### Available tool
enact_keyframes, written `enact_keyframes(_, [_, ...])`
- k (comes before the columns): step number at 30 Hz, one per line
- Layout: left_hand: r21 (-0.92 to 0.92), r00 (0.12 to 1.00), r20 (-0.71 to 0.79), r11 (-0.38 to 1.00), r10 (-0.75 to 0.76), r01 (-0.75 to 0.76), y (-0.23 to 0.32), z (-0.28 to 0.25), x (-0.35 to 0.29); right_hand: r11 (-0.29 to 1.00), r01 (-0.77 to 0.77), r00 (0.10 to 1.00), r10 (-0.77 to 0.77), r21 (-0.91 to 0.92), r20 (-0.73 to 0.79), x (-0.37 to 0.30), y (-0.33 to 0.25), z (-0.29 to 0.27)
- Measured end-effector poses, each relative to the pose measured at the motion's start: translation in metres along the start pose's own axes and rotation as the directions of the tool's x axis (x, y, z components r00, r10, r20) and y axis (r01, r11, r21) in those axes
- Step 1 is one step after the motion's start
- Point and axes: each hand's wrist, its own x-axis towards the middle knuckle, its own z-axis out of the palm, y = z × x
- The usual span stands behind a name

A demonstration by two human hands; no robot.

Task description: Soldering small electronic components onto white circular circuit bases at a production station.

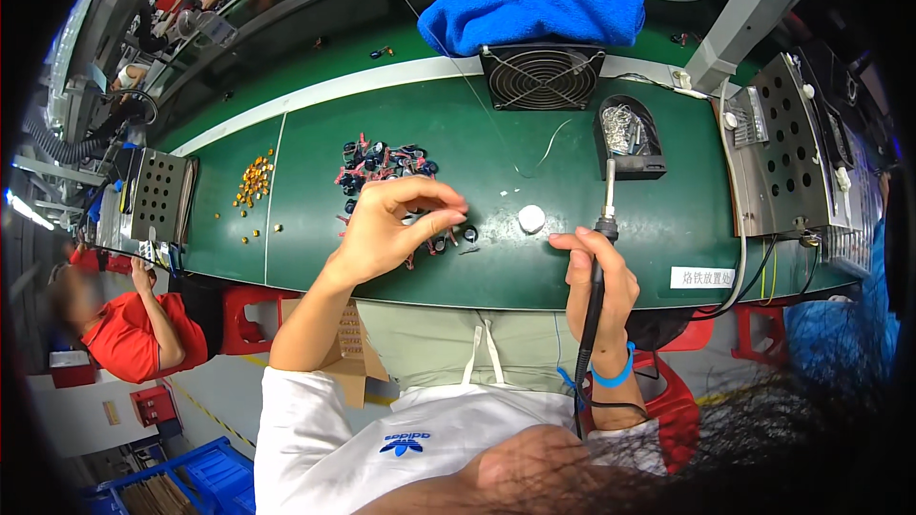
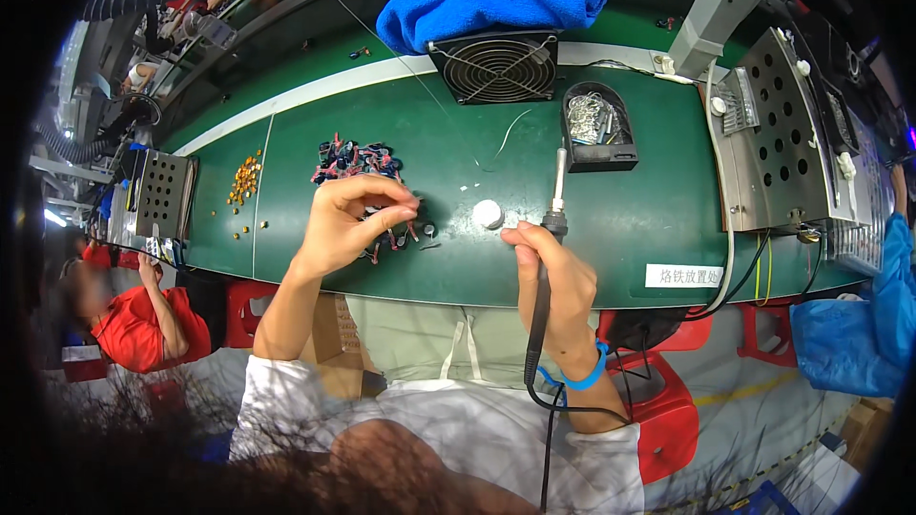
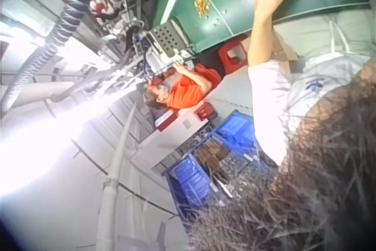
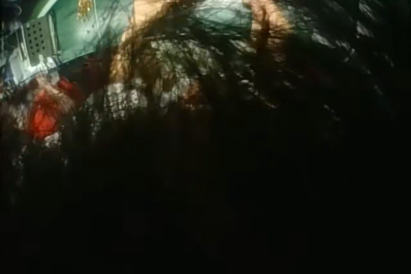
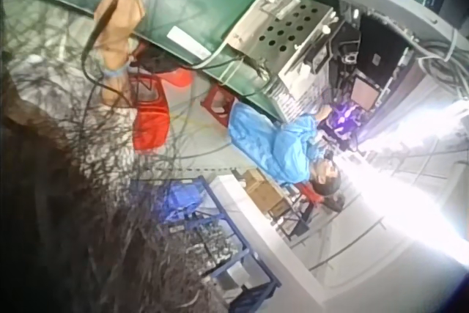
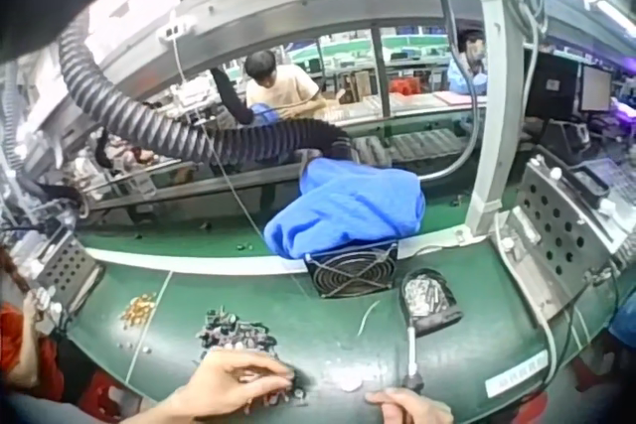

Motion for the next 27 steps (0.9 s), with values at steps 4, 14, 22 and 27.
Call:
enact_keyframes(4, [0.593,0.941,0.153,0.734,0.301,-0.331,0.010,-0.015,0.012,1.000,0.001,1.000,-0.002,-0.006,-0.010,0.001,-0.001,0.000])
enact_keyframes(14, [0.712,0.917,0.303,0.579,0.259,-0.398,0.011,0.002,0.006,1.000,0.015,1.000,-0.015,-0.005,0.002,0.001,0.000,0.001])
enact_keyframes(22, [0.142,0.997,-0.058,0.989,0.052,-0.043,0.002,-0.009,0.000,1.000,0.016,1.000,-0.016,-0.025,0.003,0.000,-0.001,-0.003])
enact_keyframes(27, [-0.225,0.969,0.188,0.953,-0.162,0.203,0.015,-0.004,0.006,0.998,0.063,0.997,-0.063,0.015,0.036,0.001,-0.002,-0.002])
